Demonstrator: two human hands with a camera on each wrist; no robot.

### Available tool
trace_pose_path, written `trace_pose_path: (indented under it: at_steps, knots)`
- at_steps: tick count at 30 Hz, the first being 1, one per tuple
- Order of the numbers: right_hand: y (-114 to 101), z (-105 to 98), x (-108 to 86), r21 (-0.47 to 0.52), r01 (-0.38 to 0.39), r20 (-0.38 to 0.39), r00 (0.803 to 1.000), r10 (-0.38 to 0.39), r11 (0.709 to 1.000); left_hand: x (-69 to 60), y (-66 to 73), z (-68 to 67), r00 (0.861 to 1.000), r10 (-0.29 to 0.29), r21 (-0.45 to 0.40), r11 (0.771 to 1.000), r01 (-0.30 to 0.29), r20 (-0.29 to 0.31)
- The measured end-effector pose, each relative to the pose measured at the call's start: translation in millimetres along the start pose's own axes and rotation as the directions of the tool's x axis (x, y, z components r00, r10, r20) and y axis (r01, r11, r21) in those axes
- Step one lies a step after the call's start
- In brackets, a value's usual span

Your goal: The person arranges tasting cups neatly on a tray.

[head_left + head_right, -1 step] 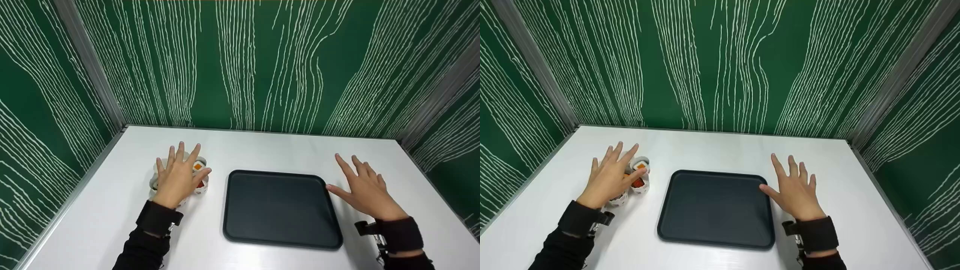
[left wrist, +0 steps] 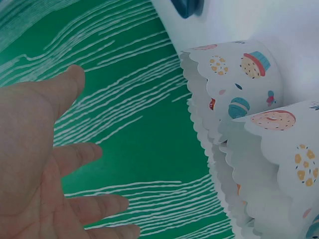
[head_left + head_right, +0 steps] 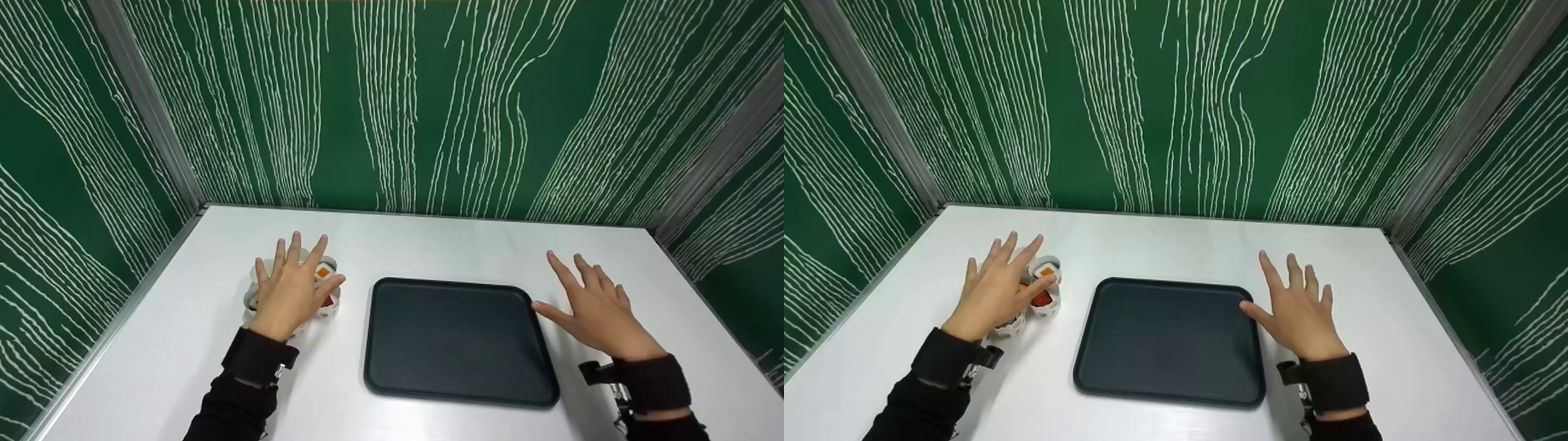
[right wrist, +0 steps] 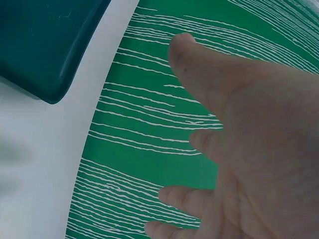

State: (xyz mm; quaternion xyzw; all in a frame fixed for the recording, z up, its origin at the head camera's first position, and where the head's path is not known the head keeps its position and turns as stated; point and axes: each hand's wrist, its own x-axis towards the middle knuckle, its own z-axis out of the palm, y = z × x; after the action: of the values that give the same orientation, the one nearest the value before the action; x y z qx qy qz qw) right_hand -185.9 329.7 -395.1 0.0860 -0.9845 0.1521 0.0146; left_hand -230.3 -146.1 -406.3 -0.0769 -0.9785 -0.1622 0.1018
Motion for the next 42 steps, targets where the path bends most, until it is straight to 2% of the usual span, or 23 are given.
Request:
trace_pose_path:
  at_steps: [12,16,21,27,34,42]
  knots:
    - [-4,-1,-10.9,0.035,0.009,0.018,1.000,-0.010,0.999,-1.2,2.5,-5.7,0.998,0.045,0.017,0.999,-0.044,-0.048]
    - [-8,-2,-10.3,0.048,0.023,0.023,0.999,-0.024,0.999,-0.1,1.1,-4.3,0.999,0.024,0.040,0.999,-0.022,-0.030]
    - [-18,1,-6.7,0.047,0.046,0.025,0.999,-0.047,0.998,1.5,-3.0,1.4,0.999,-0.033,0.071,0.997,0.030,0.031]
    - [-33,5,-5.0,0.059,0.103,0.010,0.995,-0.104,0.993,1.8,-8.5,11.0,0.995,-0.085,0.054,0.995,0.082,0.061]
    - [-44,9,-4.4,0.044,0.185,-0.056,0.982,-0.183,0.982,1.5,-11.3,18.5,0.995,-0.098,0.039,0.995,0.097,0.026]
    - [-51,13,-2.2,0.060,0.244,-0.079,0.968,-0.239,0.968,1.3,-13.6,22.5,0.997,-0.070,0.046,0.997,0.069,0.029]
